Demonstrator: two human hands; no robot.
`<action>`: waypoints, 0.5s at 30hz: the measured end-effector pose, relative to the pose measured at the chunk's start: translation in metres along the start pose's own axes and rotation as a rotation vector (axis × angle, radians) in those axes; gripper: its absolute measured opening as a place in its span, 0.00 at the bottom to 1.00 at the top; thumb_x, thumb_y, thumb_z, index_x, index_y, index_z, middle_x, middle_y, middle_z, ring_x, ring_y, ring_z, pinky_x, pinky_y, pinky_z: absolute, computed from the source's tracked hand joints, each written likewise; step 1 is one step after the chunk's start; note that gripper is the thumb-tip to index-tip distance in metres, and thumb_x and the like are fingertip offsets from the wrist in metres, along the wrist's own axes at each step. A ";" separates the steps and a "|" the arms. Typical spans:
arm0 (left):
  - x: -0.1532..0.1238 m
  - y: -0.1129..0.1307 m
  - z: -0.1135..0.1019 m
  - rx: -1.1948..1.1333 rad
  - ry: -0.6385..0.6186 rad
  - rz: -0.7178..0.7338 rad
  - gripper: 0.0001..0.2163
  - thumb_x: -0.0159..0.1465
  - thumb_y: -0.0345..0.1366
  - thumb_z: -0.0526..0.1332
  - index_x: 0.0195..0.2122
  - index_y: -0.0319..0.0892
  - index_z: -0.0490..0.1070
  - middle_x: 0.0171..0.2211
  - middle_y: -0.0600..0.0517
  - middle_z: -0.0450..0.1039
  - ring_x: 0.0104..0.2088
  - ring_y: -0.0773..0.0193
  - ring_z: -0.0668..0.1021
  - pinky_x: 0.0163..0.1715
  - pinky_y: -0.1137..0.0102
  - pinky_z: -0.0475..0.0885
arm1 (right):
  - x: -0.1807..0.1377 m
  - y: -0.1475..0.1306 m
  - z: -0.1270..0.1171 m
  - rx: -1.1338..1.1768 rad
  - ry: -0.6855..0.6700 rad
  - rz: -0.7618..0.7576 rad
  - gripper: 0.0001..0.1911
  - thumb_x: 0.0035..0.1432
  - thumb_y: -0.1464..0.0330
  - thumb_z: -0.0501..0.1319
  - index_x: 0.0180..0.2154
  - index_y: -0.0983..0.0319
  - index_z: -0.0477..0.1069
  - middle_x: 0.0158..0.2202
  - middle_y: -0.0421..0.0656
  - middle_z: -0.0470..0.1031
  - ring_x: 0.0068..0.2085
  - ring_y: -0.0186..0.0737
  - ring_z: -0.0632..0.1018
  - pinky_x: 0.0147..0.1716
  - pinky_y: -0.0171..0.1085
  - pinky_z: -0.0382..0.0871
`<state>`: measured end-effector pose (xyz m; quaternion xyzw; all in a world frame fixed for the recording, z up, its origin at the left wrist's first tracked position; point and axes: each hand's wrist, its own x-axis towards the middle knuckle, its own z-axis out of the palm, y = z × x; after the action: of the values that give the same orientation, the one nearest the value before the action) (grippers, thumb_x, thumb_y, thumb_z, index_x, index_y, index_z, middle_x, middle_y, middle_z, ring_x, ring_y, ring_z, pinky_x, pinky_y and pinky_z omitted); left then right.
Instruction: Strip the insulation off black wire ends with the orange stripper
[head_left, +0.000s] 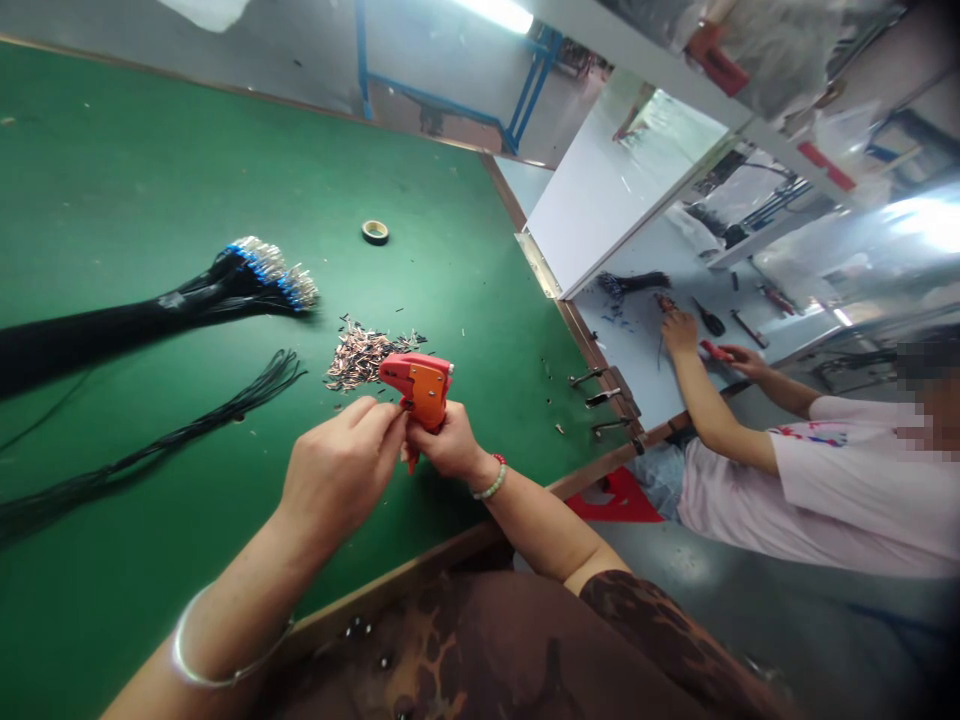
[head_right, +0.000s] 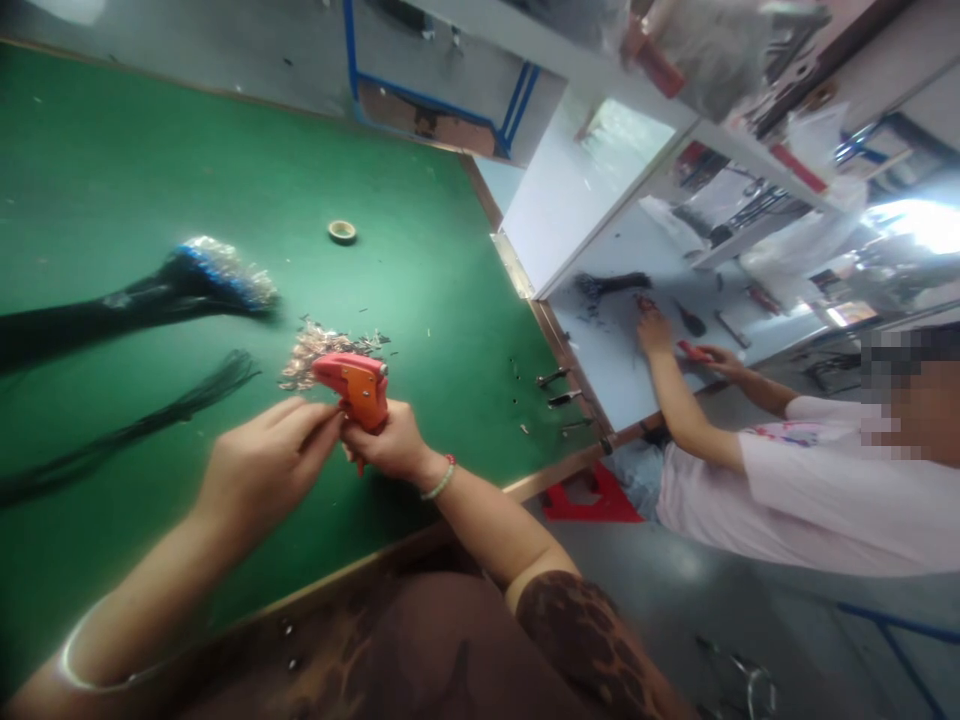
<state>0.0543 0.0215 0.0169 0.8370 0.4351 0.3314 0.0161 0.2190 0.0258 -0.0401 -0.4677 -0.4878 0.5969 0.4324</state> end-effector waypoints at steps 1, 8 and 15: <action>0.000 -0.001 0.000 -0.003 0.004 0.000 0.15 0.75 0.37 0.55 0.33 0.41 0.75 0.28 0.52 0.74 0.26 0.64 0.75 0.26 0.69 0.65 | 0.000 0.001 0.000 0.006 0.005 -0.005 0.27 0.52 0.47 0.71 0.23 0.62 0.68 0.18 0.40 0.71 0.19 0.33 0.73 0.19 0.33 0.71; -0.007 -0.002 -0.003 0.001 0.053 -0.030 0.10 0.74 0.37 0.58 0.42 0.39 0.77 0.34 0.50 0.80 0.29 0.63 0.79 0.30 0.70 0.68 | 0.005 -0.002 0.003 0.047 0.065 0.005 0.30 0.48 0.44 0.73 0.23 0.62 0.66 0.16 0.36 0.69 0.16 0.30 0.70 0.17 0.32 0.67; -0.015 -0.008 -0.003 -0.008 0.054 -0.084 0.10 0.74 0.37 0.58 0.42 0.42 0.79 0.32 0.52 0.79 0.28 0.65 0.78 0.28 0.70 0.66 | 0.008 -0.001 0.002 0.038 0.092 0.029 0.28 0.48 0.48 0.76 0.23 0.61 0.66 0.15 0.34 0.67 0.16 0.30 0.68 0.16 0.32 0.65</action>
<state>0.0409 0.0148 0.0084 0.8087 0.4687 0.3547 0.0216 0.2153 0.0333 -0.0395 -0.4934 -0.4492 0.5902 0.4543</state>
